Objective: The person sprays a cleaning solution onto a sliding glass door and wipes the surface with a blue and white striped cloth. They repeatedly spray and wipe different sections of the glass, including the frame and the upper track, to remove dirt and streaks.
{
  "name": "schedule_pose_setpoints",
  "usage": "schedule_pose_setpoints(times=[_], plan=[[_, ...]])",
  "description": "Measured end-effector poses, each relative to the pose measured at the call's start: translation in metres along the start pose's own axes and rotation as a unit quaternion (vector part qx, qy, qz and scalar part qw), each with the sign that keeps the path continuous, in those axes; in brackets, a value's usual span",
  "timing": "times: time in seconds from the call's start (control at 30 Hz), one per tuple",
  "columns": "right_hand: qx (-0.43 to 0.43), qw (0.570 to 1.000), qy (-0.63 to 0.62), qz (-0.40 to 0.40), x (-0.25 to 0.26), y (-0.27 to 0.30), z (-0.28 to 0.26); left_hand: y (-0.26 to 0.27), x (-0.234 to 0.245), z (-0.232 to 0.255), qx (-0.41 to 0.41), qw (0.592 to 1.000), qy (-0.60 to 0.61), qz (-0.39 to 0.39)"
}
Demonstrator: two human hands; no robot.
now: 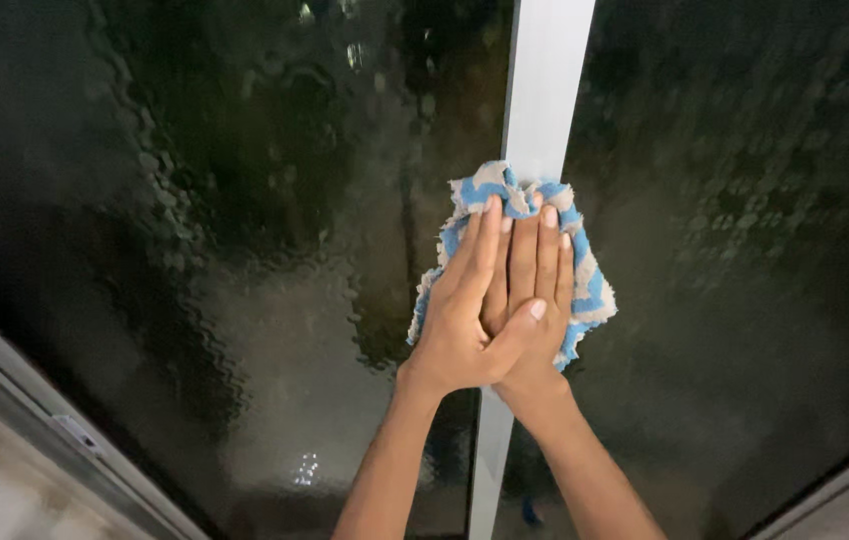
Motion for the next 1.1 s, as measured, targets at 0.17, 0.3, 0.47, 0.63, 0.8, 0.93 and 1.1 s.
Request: schedule_pose_setpoints(times=[0.17, 0.3, 0.47, 0.63, 0.8, 0.93, 1.1], plan=[[0.015, 1.0, 0.007, -0.009, 0.005, -0.012, 0.003, -0.004, 0.003, -0.001, -0.01, 1.0, -0.005, -0.021], [0.021, 0.999, -0.011, -0.024, 0.009, -0.019, 0.005, -0.006, 0.002, 0.003, -0.013, 1.0, -0.014, -0.019], [0.024, 0.998, -0.053, -0.018, 0.009, -0.043, 0.012, -0.027, 0.004, 0.005, -0.016, 1.0, -0.019, -0.012], [0.033, 0.999, -0.024, 0.003, 0.007, -0.071, 0.017, -0.052, 0.008, 0.004, -0.034, 0.999, -0.015, -0.01], [0.034, 0.997, -0.061, 0.031, 0.01, -0.1, 0.019, -0.076, 0.013, 0.009, -0.06, 0.998, -0.019, -0.009], [0.043, 0.995, -0.087, 0.028, 0.01, -0.121, 0.026, -0.097, 0.017, 0.013, -0.078, 0.997, -0.027, -0.011], [0.066, 0.992, -0.106, 0.034, 0.008, -0.16, 0.038, -0.136, 0.024, 0.023, -0.143, 0.985, -0.095, 0.008]])
Point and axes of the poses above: each hand's wrist, its own y-axis away from the middle knuckle, its own x-axis out of the back of the hand, z = x × y, the point moved 1 cm from there along -y, towards the middle knuckle, and after that the axes turned 7 degrees about y, right-handed, at the moved point
